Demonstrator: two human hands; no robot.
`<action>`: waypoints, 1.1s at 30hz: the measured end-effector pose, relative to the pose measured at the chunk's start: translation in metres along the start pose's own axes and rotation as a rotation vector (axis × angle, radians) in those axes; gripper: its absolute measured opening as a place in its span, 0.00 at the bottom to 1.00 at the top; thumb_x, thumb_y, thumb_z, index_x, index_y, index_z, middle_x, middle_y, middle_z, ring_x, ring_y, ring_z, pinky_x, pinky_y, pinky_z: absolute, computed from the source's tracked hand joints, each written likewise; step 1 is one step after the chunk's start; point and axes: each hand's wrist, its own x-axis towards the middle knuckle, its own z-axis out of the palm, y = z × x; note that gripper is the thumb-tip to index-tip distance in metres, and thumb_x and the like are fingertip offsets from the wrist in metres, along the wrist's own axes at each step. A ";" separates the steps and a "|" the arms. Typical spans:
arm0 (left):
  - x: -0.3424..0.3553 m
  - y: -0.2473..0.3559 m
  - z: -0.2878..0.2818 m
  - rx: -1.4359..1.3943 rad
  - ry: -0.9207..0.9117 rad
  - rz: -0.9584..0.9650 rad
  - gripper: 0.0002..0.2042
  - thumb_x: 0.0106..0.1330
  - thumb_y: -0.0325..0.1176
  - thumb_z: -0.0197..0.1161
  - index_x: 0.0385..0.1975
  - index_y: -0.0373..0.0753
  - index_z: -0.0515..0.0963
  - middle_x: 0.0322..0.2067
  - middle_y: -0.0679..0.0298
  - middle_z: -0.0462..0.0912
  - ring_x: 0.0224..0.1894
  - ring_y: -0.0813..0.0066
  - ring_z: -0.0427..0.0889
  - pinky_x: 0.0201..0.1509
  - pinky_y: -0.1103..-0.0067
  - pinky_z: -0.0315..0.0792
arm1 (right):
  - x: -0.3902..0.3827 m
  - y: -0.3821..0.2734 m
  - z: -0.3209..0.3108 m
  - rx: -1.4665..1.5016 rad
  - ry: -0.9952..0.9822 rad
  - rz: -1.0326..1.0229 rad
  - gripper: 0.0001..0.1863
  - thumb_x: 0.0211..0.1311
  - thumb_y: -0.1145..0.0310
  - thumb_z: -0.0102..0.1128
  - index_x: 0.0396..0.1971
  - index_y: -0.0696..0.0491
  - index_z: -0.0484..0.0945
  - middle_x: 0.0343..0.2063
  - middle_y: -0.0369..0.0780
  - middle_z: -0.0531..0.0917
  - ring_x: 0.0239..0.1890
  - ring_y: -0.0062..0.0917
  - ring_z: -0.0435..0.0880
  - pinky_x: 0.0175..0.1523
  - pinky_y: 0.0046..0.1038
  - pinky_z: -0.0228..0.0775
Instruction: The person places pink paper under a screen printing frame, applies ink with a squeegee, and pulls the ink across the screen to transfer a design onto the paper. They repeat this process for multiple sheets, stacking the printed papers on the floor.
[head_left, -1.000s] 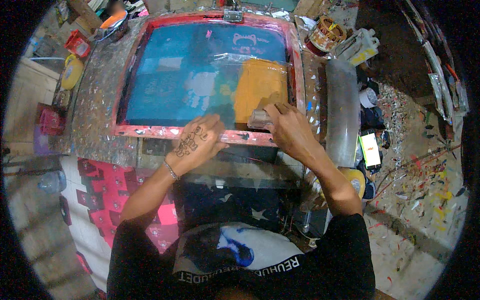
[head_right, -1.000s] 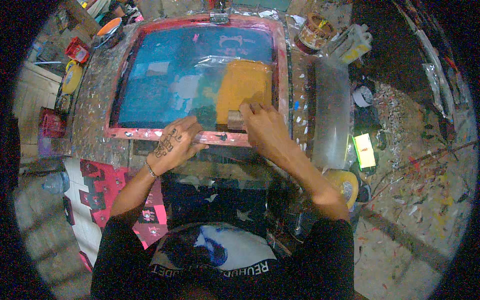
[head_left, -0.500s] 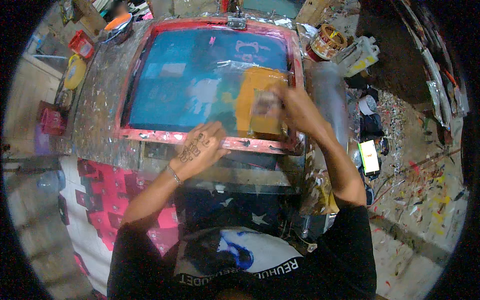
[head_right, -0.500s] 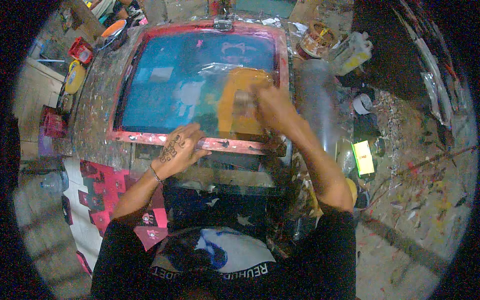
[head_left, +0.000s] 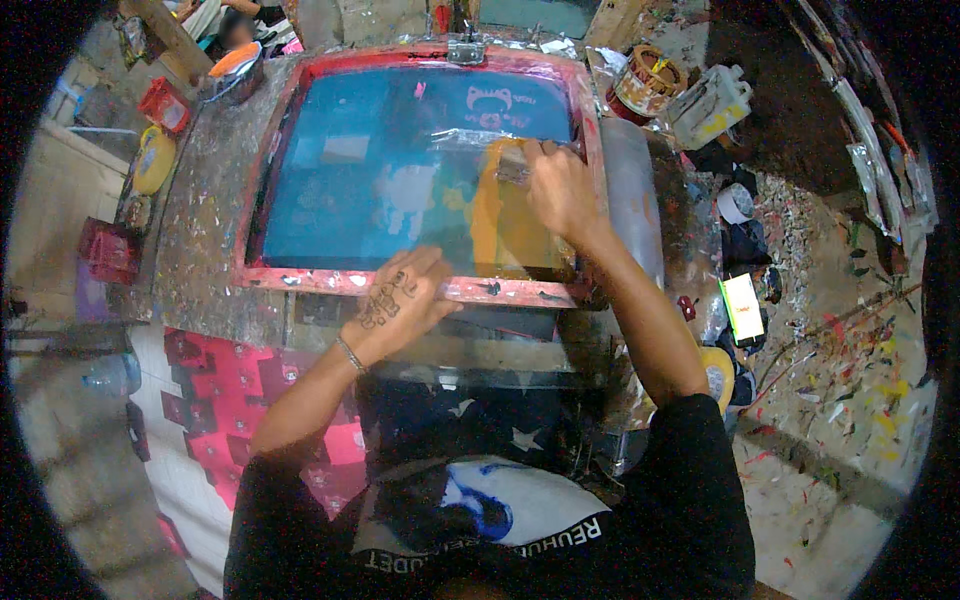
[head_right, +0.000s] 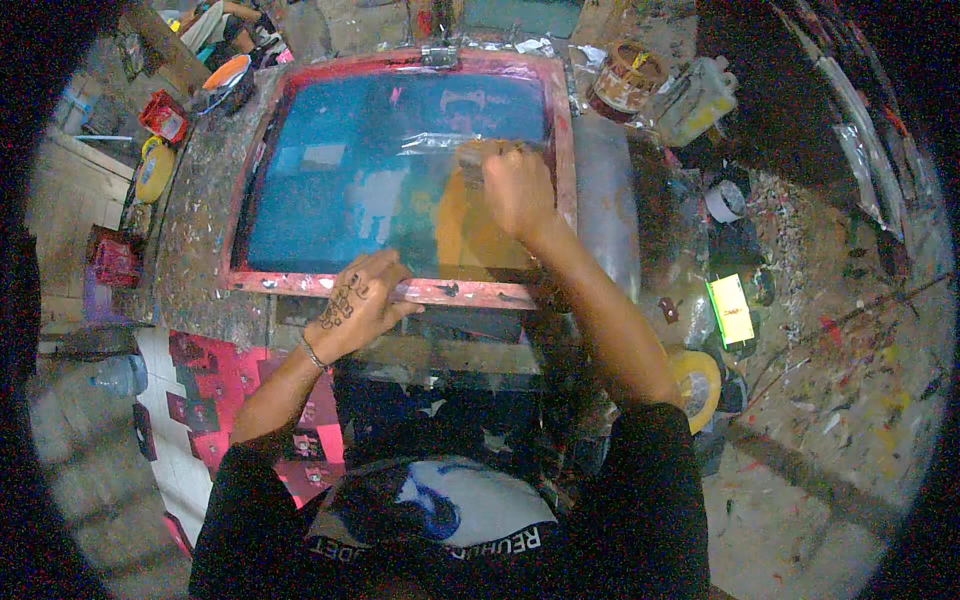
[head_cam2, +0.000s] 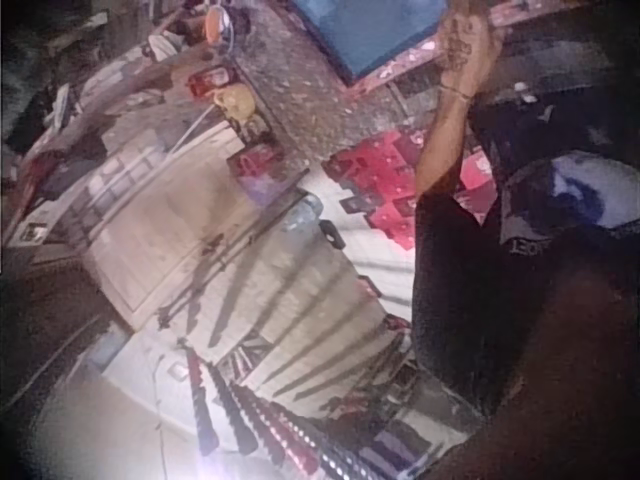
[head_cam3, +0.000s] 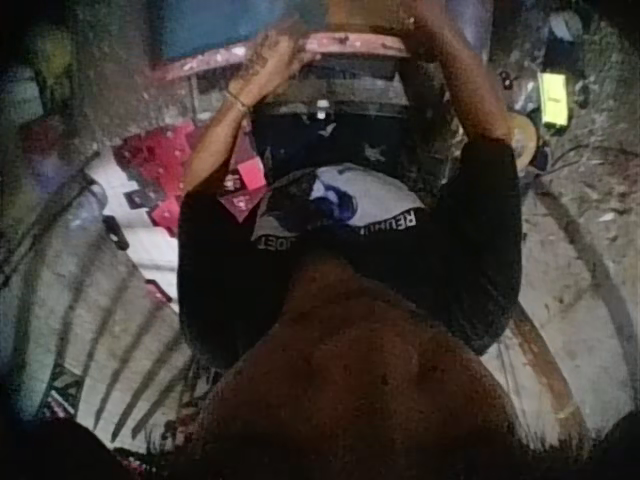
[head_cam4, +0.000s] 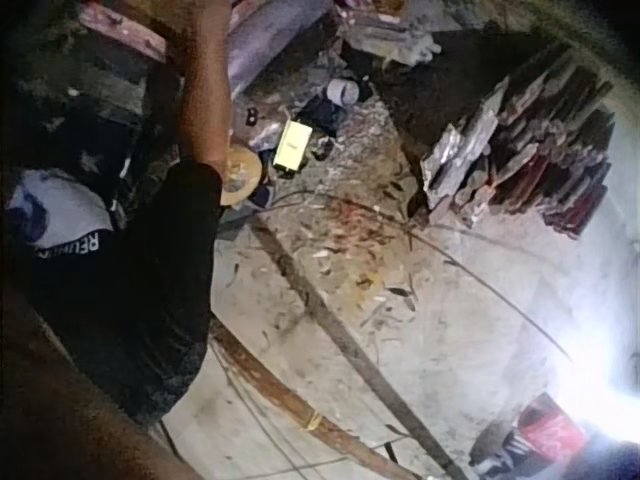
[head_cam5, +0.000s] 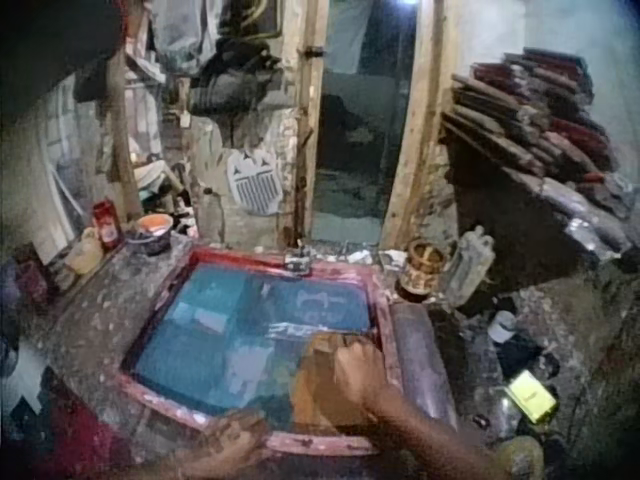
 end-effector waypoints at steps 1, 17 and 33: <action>-0.002 -0.003 0.002 -0.022 -0.069 -0.048 0.20 0.54 0.40 0.77 0.41 0.34 0.81 0.44 0.49 0.81 0.48 0.48 0.81 0.53 0.60 0.75 | 0.006 0.008 -0.002 0.062 -0.001 -0.015 0.22 0.51 0.76 0.68 0.48 0.61 0.76 0.37 0.54 0.85 0.40 0.53 0.85 0.48 0.50 0.78; 0.001 0.001 0.001 -0.065 -0.143 -0.093 0.19 0.54 0.38 0.77 0.38 0.34 0.80 0.41 0.51 0.79 0.47 0.50 0.80 0.53 0.60 0.74 | -0.087 0.000 -0.061 0.134 -0.232 -0.070 0.23 0.50 0.80 0.64 0.50 0.56 0.76 0.48 0.51 0.83 0.49 0.51 0.82 0.53 0.49 0.76; -0.001 -0.014 0.015 -0.196 -0.082 -0.084 0.19 0.48 0.36 0.81 0.32 0.37 0.77 0.33 0.56 0.76 0.40 0.52 0.79 0.45 0.63 0.74 | 0.037 0.069 -0.020 0.267 -0.175 -0.001 0.18 0.53 0.78 0.65 0.46 0.57 0.79 0.38 0.56 0.85 0.45 0.55 0.84 0.49 0.48 0.75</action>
